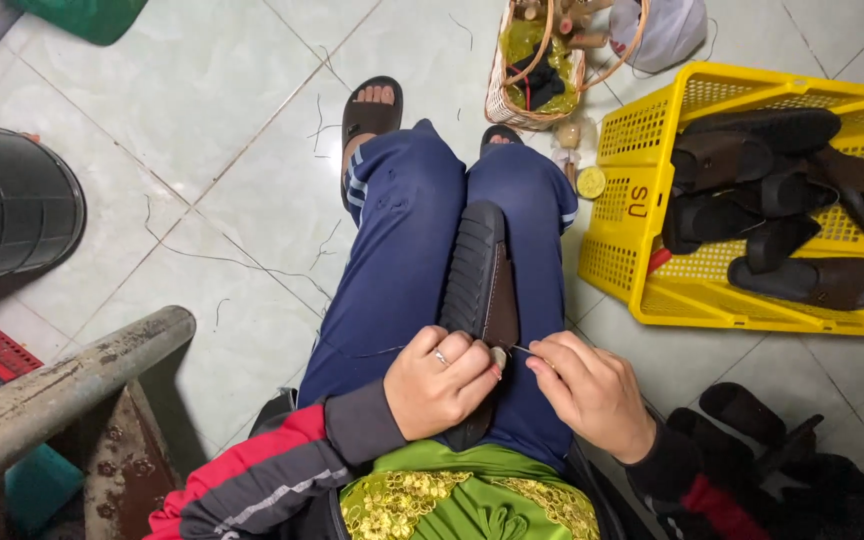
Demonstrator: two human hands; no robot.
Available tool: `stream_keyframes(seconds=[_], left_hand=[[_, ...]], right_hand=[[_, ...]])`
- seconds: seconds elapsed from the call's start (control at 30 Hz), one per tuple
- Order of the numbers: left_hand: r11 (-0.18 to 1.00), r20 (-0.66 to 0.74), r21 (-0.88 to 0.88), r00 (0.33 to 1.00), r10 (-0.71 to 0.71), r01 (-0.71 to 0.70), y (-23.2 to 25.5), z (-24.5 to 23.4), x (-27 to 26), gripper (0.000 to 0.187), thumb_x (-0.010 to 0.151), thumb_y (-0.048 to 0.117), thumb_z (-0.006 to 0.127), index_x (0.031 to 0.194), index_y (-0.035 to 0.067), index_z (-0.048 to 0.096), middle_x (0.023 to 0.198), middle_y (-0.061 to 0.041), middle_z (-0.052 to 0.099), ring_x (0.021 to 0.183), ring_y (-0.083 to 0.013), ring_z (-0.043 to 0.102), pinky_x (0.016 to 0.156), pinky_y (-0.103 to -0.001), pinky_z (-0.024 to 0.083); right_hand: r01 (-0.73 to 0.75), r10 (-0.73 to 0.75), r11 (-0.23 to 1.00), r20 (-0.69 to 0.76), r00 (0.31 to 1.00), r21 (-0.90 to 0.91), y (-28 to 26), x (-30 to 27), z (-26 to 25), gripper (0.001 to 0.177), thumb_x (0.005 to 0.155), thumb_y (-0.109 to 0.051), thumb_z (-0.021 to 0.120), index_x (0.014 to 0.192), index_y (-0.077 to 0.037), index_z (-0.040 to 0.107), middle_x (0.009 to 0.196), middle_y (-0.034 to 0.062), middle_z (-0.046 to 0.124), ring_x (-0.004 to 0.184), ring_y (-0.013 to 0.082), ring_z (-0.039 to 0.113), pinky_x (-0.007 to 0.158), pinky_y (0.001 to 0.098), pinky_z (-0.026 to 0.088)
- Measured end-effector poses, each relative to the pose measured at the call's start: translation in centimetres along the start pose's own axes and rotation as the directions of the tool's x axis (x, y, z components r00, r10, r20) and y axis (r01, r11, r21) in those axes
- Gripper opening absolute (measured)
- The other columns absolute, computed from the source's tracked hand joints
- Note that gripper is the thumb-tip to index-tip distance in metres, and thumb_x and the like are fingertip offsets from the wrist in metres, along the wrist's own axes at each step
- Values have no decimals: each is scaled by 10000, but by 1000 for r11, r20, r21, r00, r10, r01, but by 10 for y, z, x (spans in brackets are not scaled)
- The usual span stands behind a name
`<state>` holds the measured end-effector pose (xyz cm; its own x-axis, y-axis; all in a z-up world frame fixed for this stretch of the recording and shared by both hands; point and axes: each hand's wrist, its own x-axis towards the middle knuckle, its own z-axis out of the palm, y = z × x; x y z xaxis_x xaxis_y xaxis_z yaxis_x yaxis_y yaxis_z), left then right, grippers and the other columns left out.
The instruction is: Stitching a shoe sole to the upper part by hand while sitting on the floor.
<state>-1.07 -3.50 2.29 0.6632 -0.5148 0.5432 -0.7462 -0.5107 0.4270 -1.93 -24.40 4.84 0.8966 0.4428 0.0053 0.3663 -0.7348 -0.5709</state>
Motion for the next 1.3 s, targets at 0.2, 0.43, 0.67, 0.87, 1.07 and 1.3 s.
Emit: stream_keyframes(seconds=[0.2, 0.43, 0.67, 0.87, 1.07, 1.3], left_hand=[[1000, -36, 0, 999, 4, -4, -1, -5, -4, 75, 815, 61, 665, 887, 48, 648, 939, -74, 588, 806, -201, 548, 697, -308, 396], [999, -41, 20, 999, -32, 33, 1, -1, -10, 45, 853, 82, 678, 877, 45, 670, 896, -54, 586, 759, -176, 529, 684, -293, 388], [969, 17, -80, 972, -233, 233, -3, -4, -19, 303, 856, 258, 709, 1003, 17, 598, 966, -108, 556, 848, -248, 550, 792, -351, 409], [912, 238, -32, 889, -391, 410, -8, -15, -42, 270, 871, 307, 607, 938, 45, 598, 1082, -132, 493, 969, -291, 470, 811, -381, 354], [437, 296, -748, 841, -453, 499, -20, -19, -34, 201, 949, 191, 520, 927, 64, 674, 1235, -134, 480, 1025, -264, 531, 882, -359, 431], [-151, 485, -874, 814, -319, 462, -66, -9, 32, 299, 992, 145, 429, 1050, -60, 638, 1045, -78, 648, 697, -92, 458, 678, -216, 440]], right_hand=[[88, -82, 991, 61, 995, -100, 1, 2, 0, 165, 792, -80, 656, 948, -36, 628, 918, 40, 632, 605, 208, 585, 573, 313, 463], [-215, 134, 893, 221, 966, 396, 14, -12, 7, 78, 783, -14, 628, 852, -47, 612, 712, -5, 634, 457, 115, 484, 443, 246, 398], [230, 414, -215, -125, 902, 949, 66, -44, -45, 306, 1084, -295, 428, 1333, -194, 573, 951, 53, 643, 541, 106, 421, 448, 217, 321], [-46, 225, 772, -204, 953, 635, 25, -16, -6, 350, 889, -46, 501, 1237, -46, 459, 1156, 121, 601, 544, 60, 470, 504, 168, 440], [-240, 237, 893, 56, 970, 381, 7, -25, 23, 421, 703, -44, 749, 1105, -10, 627, 691, 31, 659, 472, 111, 490, 444, 223, 414], [-577, 440, 461, 391, 809, 675, 19, -29, 14, 181, 781, 37, 638, 942, 31, 721, 572, -27, 492, 488, 58, 406, 459, 179, 288]])
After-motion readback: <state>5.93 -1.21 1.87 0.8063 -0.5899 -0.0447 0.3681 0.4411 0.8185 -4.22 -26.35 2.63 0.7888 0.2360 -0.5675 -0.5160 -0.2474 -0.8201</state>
